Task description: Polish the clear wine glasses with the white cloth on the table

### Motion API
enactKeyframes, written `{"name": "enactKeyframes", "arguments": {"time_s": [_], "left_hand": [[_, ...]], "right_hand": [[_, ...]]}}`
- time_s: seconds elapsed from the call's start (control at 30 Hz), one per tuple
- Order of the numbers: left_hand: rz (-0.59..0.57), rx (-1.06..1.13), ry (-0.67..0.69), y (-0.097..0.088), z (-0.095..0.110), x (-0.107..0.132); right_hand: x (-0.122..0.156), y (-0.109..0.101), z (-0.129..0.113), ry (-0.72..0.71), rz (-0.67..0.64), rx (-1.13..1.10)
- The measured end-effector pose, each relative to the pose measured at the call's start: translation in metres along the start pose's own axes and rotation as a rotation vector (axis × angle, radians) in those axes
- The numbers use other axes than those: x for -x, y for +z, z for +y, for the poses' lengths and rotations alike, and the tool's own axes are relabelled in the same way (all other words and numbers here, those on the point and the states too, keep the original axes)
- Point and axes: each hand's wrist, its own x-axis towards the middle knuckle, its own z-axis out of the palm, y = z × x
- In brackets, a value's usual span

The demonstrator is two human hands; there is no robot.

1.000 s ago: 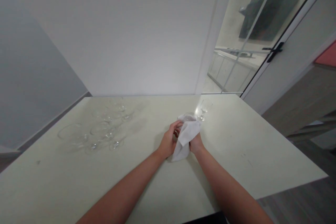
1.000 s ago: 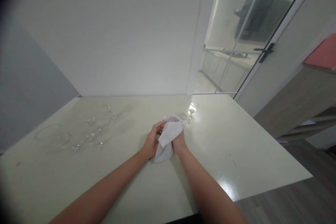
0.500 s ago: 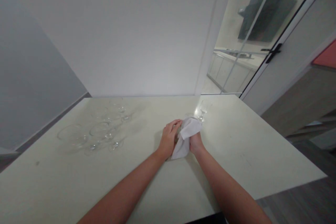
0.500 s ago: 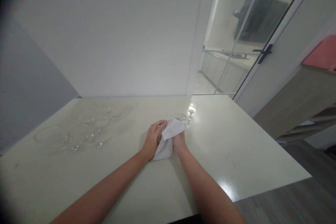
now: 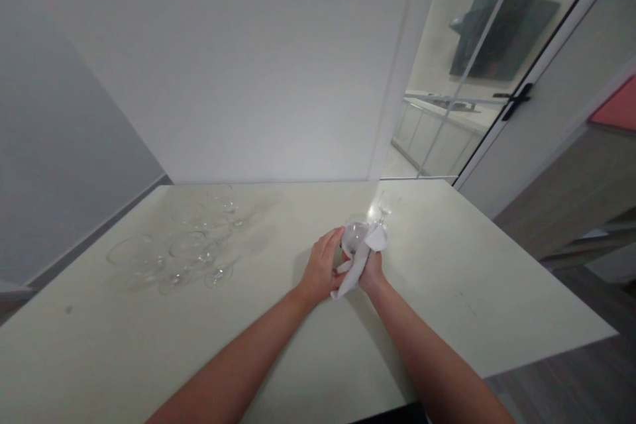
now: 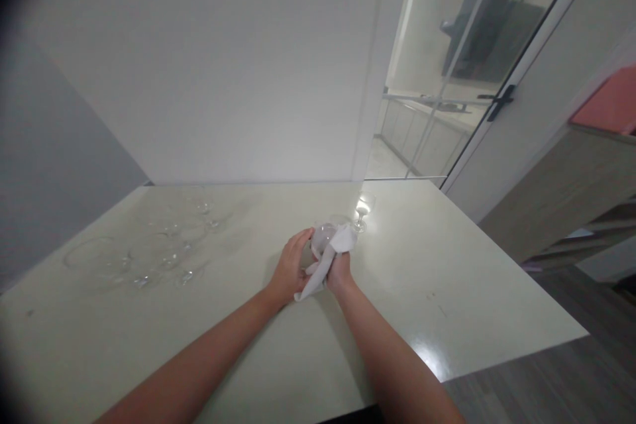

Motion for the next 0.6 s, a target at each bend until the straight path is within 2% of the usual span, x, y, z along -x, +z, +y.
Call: {"name": "enactKeyframes", "arguments": {"time_s": [0.1,0.2,0.37,0.5,0.6], "left_hand": [[0.001,0.062,0.011,-0.006,0.006,-0.001],[0.017,0.18,-0.008,-0.011,0.008,-0.003],[-0.006,0.233,-0.051,-0.014,0.006,-0.006],[-0.018,0.213,-0.084,-0.011,0.001,-0.005],[-0.024,0.227,-0.098,-0.008,-0.002,-0.004]], "right_hand": [[0.002,-0.002,0.0,0.082,0.003,-0.055],[0.003,-0.004,0.002,-0.044,-0.015,-0.011],[0.007,-0.005,-0.001,-0.25,-0.145,0.232],[0.008,0.001,-0.007,-0.282,-0.185,0.281],[0.009,0.003,-0.009,-0.295,-0.137,0.283]]}}
